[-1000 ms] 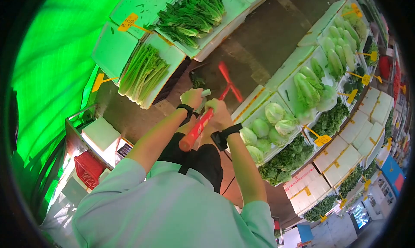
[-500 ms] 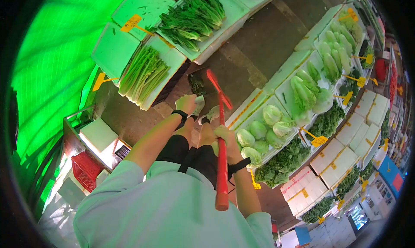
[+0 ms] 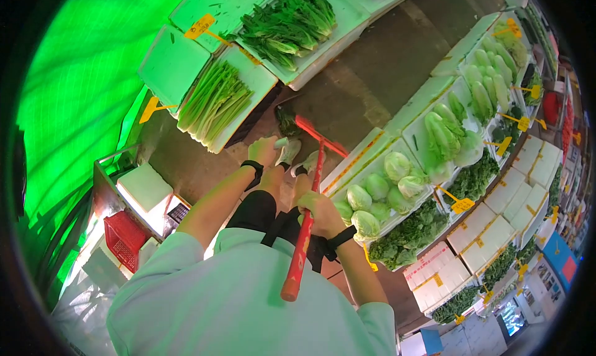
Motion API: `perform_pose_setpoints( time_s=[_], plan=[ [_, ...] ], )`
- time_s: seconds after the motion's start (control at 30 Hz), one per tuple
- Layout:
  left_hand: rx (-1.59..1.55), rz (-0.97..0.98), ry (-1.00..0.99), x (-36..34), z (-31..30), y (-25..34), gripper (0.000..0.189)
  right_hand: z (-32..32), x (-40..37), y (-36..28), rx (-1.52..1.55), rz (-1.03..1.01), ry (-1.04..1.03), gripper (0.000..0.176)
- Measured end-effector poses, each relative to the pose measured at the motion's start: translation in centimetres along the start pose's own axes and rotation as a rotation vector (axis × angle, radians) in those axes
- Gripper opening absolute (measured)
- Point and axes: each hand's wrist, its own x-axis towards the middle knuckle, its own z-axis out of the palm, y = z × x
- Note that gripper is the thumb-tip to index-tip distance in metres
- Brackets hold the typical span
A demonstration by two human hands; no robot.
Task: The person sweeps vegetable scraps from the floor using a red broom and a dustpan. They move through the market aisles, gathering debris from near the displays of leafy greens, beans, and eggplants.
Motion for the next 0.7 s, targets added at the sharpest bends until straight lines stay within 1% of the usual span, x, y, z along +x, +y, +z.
perform_pose_setpoints(
  time_s=[0.03, 0.23, 0.33, 0.43, 0.53, 0.63, 0.7],
  plan=[
    [0.004, 0.012, 0.015, -0.2, 0.0, -0.1, 0.010, 0.2, 0.0, 0.0, 0.000, 0.000, -0.029, 0.024],
    [0.021, 0.014, -0.053, 0.1, -1.5, -0.3, 0.013, 1.0, 0.8, 0.7, -0.030, -0.045, -0.178, 0.027],
    [-0.025, -0.019, -0.016, 0.2, -2.0, -0.8, 0.012, 1.0, 1.0, 0.7, -0.044, -0.053, -0.244, 0.027],
    [-0.129, -0.079, -0.055, 0.0, -3.1, -1.6, 0.013, 1.0, 0.8, 0.2, -0.041, -0.049, -0.296, 0.027],
    [-0.261, -0.089, -0.032, 0.1, -2.4, -4.1, 0.018, 0.7, 0.0, 0.3, -0.069, -0.026, -0.334, 0.026],
    [-0.287, -0.101, 0.014, -0.6, -3.1, -5.8, 0.017, 0.1, -0.4, 0.7, -0.052, -0.034, -0.329, 0.026],
    [-0.317, -0.101, 0.001, -0.8, -3.4, -6.9, 0.016, -0.5, -0.4, -0.1, -0.046, -0.026, -0.336, 0.026]
  ],
)
